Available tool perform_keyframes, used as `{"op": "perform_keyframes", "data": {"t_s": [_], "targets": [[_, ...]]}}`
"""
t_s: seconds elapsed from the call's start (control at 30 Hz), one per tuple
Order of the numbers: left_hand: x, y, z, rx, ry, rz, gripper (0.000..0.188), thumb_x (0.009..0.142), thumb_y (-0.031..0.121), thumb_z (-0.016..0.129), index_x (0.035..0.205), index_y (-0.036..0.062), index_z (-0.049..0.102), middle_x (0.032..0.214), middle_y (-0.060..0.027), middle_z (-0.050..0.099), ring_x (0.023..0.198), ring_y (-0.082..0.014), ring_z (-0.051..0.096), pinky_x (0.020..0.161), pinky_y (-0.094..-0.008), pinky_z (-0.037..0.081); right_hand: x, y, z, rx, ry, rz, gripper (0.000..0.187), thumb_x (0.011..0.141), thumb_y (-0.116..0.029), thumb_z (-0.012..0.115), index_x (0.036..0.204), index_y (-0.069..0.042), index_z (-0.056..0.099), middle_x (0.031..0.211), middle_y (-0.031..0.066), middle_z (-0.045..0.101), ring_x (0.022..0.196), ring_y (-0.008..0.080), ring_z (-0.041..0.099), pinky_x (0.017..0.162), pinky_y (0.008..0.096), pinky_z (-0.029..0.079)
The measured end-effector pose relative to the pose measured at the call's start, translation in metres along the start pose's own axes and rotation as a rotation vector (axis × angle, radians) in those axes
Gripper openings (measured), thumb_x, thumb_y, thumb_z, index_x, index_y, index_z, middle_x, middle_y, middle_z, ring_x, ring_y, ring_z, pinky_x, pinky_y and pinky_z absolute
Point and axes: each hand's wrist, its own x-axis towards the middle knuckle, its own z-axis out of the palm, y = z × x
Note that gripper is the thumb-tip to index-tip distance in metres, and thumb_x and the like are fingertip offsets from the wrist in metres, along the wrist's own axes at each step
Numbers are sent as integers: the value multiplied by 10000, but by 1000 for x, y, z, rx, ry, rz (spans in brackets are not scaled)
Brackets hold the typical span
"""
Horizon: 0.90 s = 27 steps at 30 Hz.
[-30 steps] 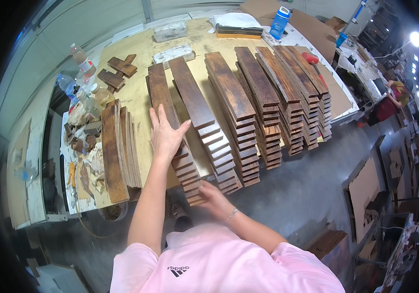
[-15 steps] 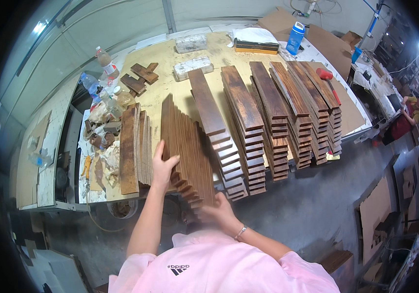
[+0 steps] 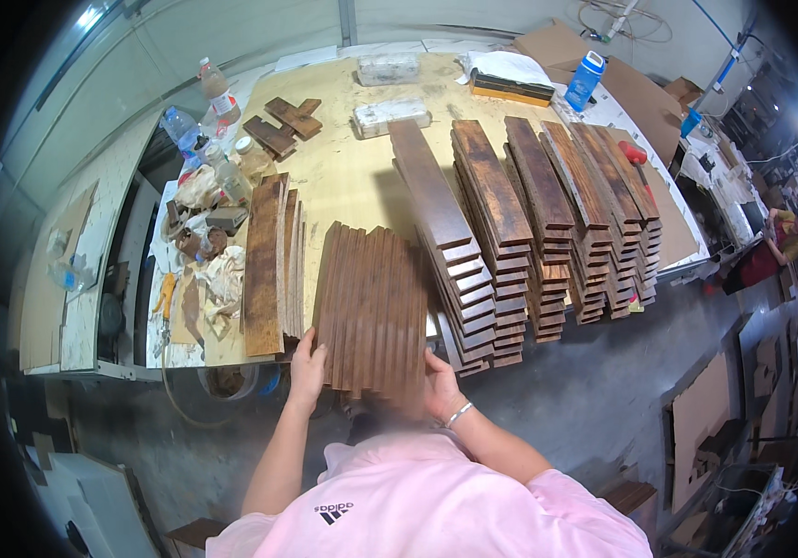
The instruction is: The person wipes curved wooden components with a cloth and sands the edges of several pieces before stacking them together.
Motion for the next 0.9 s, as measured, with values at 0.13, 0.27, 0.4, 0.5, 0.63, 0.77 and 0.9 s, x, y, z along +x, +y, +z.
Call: {"op": "perform_keyframes", "data": {"t_s": [0.13,0.27,0.4,0.5,0.63,0.77,0.9], "targets": [[-14,-9,7,337,74,37,536,942,288,631,1362,-23,513,1257,-283,618,1182,-403,593,1006,-450,449,-1,-1,11,-24,-120,113,476,1007,-385,558,1338,-45,522,1349,120,580,1223,276,558,1085,439,422],[-29,-27,-1,181,3,24,514,936,291,632,1347,-2,533,1224,-272,630,1147,-429,592,988,-476,450,-8,-9,8,-159,-131,175,507,1003,-398,567,1372,-55,505,1382,107,555,1267,268,525,1108,448,397],[-45,20,-12,695,-157,34,481,930,209,632,1351,3,529,1153,-244,675,1155,-334,623,985,-431,464,-8,0,-7,-108,-109,153,589,1013,-461,509,1446,-68,434,1446,119,504,1347,276,467,1144,476,354],[-43,-19,-3,471,53,127,638,890,335,680,1383,-16,479,1261,-243,616,1181,-421,579,997,-470,452,-4,8,-9,-38,-142,188,618,1016,-497,471,1462,-73,412,1470,136,483,1363,289,457,1139,484,363],[-39,23,3,408,-11,27,792,813,339,767,1423,-33,425,1282,-270,594,1192,-430,574,1004,-465,454,2,14,-11,2,-229,234,647,1013,-525,449,1467,-67,400,1478,156,472,1355,314,468,1122,500,387],[-37,9,4,293,27,8,861,769,292,817,1426,-79,401,1309,-297,575,1201,-400,586,1018,-435,454,-17,20,19,-124,-203,110,537,1033,-418,486,1428,-58,426,1387,138,545,1240,297,573,1025,469,490],[-32,-36,17,-154,42,6,868,759,211,836,1414,-133,382,1296,-265,600,1170,-314,613,1016,-378,457,-44,4,96,-373,-104,-33,416,1025,-290,533,1359,-50,472,1257,106,618,1102,234,653,902,404,568]]}}
